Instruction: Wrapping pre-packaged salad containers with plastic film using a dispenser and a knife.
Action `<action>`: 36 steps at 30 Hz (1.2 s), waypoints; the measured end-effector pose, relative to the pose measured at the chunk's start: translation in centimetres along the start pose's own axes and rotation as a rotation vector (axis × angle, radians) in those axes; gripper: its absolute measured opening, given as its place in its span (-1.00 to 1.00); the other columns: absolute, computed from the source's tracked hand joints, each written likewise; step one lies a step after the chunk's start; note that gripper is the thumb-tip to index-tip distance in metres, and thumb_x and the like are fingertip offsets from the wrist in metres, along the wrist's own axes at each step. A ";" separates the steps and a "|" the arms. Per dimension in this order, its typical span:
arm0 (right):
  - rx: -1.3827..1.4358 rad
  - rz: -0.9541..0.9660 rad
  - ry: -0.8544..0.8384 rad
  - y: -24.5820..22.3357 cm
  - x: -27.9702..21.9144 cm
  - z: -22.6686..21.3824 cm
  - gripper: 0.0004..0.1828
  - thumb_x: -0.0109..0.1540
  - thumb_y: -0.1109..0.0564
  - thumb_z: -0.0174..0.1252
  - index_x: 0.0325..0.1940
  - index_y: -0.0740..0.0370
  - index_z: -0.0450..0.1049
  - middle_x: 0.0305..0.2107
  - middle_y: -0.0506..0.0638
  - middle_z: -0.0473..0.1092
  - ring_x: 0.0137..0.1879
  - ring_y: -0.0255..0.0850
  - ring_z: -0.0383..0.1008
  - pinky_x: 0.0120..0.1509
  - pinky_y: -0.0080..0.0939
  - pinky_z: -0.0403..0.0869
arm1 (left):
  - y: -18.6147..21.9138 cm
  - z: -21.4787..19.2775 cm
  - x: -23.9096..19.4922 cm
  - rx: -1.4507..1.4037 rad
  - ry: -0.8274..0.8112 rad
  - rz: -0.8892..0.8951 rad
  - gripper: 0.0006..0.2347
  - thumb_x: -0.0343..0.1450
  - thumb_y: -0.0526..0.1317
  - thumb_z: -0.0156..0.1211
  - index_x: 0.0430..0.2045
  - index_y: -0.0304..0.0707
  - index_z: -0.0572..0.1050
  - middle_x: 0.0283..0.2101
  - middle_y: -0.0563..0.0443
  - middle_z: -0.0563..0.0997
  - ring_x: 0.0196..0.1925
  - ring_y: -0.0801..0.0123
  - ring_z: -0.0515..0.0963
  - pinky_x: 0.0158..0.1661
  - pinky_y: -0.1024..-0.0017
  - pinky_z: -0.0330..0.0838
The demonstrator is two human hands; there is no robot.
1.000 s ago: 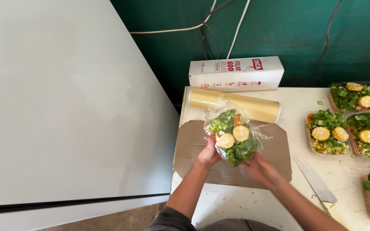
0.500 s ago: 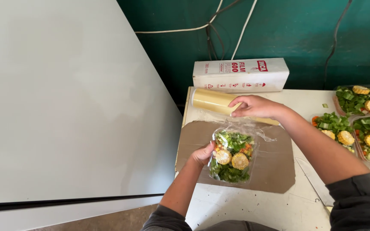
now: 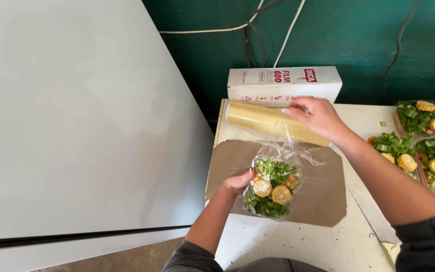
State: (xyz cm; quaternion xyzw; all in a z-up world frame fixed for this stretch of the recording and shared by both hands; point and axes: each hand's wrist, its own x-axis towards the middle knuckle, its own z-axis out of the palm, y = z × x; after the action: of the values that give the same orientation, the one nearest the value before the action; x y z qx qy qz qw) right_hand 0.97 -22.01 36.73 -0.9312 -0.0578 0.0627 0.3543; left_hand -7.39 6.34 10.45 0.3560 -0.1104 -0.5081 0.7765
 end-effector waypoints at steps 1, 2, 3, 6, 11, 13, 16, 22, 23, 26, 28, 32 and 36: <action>-0.004 -0.005 -0.003 0.1 -0.2 0.2 -0.66 0.31 -0.14 0.25 0.00 0.10 0.63 -0.25 0.04 0.61 -0.14 -0.09 0.61 0.01 -0.13 0.51 | 0.1 -0.2 0.1 -0.002 0.001 0.007 -0.03 0.24 0.39 0.30 0.43 -0.32 0.16 0.39 -0.16 0.37 0.43 0.16 0.36 0.38 0.14 0.27; -0.052 0.002 -0.165 0.3 -0.8 0.6 -0.64 0.32 -0.21 0.17 -0.07 0.04 0.70 -0.21 -0.01 0.60 -0.07 -0.15 0.58 0.04 -0.15 0.47 | -0.1 -0.3 0.0 -0.001 -0.018 0.005 -0.02 0.24 0.40 0.29 0.44 -0.33 0.16 0.39 -0.17 0.38 0.43 0.16 0.37 0.37 0.15 0.28; -0.101 0.010 -0.326 0.5 -1.3 0.9 -0.57 0.33 -0.27 0.10 -0.13 -0.02 0.76 -0.17 -0.05 0.59 -0.01 -0.20 0.55 0.08 -0.17 0.43 | -0.2 -0.4 0.0 -0.001 -0.037 0.003 -0.01 0.24 0.41 0.29 0.44 -0.34 0.15 0.39 -0.17 0.38 0.42 0.15 0.37 0.37 0.15 0.29; 0.093 -0.239 -0.461 3.3 -0.9 4.0 -0.61 0.26 -0.24 0.22 -0.05 0.04 0.63 -0.10 -0.04 0.55 0.02 -0.22 0.53 0.11 -0.20 0.44 | 0.5 0.2 0.3 0.006 0.018 -0.002 -0.01 0.25 0.41 0.28 0.45 -0.33 0.14 0.39 -0.16 0.38 0.41 0.18 0.38 0.36 0.18 0.30; -0.026 -0.126 -0.428 0.3 -1.4 1.9 -0.63 0.15 -0.22 0.31 -0.22 0.08 0.66 -0.26 -0.04 0.60 -0.12 -0.21 0.59 0.03 -0.17 0.50 | 0.4 -0.2 0.1 0.023 0.076 -0.024 0.00 0.25 0.43 0.25 0.45 -0.32 0.12 0.38 -0.14 0.38 0.40 0.20 0.38 0.35 0.19 0.31; -0.085 -0.079 -0.356 -0.3 -1.3 0.8 -0.65 0.16 -0.20 0.30 -0.23 0.09 0.66 -0.29 -0.05 0.59 -0.15 -0.20 0.59 0.02 -0.15 0.49 | 0.8 0.1 -0.1 0.045 0.060 -0.033 0.00 0.25 0.43 0.24 0.45 -0.34 0.12 0.38 -0.14 0.38 0.41 0.20 0.37 0.35 0.20 0.31; 0.010 -0.075 -0.325 0.2 -1.3 0.8 -0.67 0.18 -0.14 0.26 -0.19 0.13 0.63 -0.36 -0.07 0.60 -0.20 -0.26 0.59 -0.04 -0.22 0.49 | 1.3 1.3 -0.5 0.085 0.076 -0.059 -0.01 0.25 0.41 0.25 0.44 -0.31 0.11 0.37 -0.15 0.39 0.40 0.19 0.38 0.34 0.19 0.31; 0.389 -0.008 -0.163 0.2 -2.4 3.4 -0.68 0.38 -0.07 0.05 -0.19 0.24 0.50 -0.51 -0.02 0.55 -0.35 -0.31 0.61 -0.20 -0.28 0.50 | 1.5 1.7 0.0 0.028 0.128 -0.028 -0.09 0.30 0.32 0.32 0.42 -0.35 0.16 0.35 -0.16 0.42 0.37 0.17 0.41 0.33 0.19 0.33; 0.372 -0.001 -0.074 -0.3 -2.9 3.5 -0.70 0.38 -0.05 0.06 -0.19 0.23 0.48 -0.56 0.01 0.50 -0.43 -0.22 0.59 -0.28 -0.20 0.50 | 1.5 1.5 0.1 0.022 0.141 -0.023 -0.11 0.32 0.29 0.32 0.41 -0.38 0.17 0.33 -0.19 0.43 0.35 0.15 0.43 0.32 0.17 0.34; 0.205 -0.136 0.160 0.0 -3.0 4.4 -0.74 0.38 -0.03 0.10 -0.18 0.22 0.47 -0.60 0.04 0.45 -0.50 -0.08 0.54 -0.35 -0.07 0.47 | 1.7 1.8 0.2 -0.004 0.153 -0.017 -0.15 0.36 0.23 0.34 0.39 -0.45 0.19 0.30 -0.24 0.45 0.31 0.12 0.45 0.30 0.15 0.37; 0.048 -0.279 0.303 0.2 -2.8 4.5 -0.76 0.39 -0.02 0.14 -0.17 0.20 0.49 -0.61 0.06 0.44 -0.48 -0.01 0.50 -0.35 -0.01 0.44 | 2.6 2.9 0.1 -0.023 0.148 -0.013 -0.17 0.37 0.19 0.36 0.39 -0.49 0.20 0.29 -0.26 0.45 0.30 0.10 0.47 0.29 0.15 0.38; -0.093 -0.386 0.337 0.1 -2.1 3.9 -0.76 0.32 -0.07 0.18 -0.21 0.12 0.53 -0.55 0.02 0.51 -0.44 0.04 0.53 -0.33 0.05 0.47 | 4.2 4.7 -0.3 0.060 0.121 0.036 -0.16 0.32 0.14 0.38 0.42 -0.39 0.16 0.32 -0.19 0.44 0.33 0.18 0.46 0.29 0.23 0.39; -0.153 -0.283 0.173 2.1 -0.5 5.2 -0.74 0.29 -0.15 0.18 -0.21 0.05 0.57 -0.59 0.03 0.51 -0.45 0.02 0.53 -0.28 0.06 0.48 | 4.5 5.0 -0.2 0.076 0.118 0.025 -0.14 0.31 0.13 0.39 0.42 -0.41 0.15 0.32 -0.21 0.43 0.33 0.16 0.46 0.29 0.21 0.38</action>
State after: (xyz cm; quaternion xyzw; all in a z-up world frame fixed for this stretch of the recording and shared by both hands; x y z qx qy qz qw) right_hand -0.19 -20.26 31.52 -0.9400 -0.1621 -0.0728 0.2914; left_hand -6.92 5.33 17.10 0.4131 -0.0879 -0.4718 0.7740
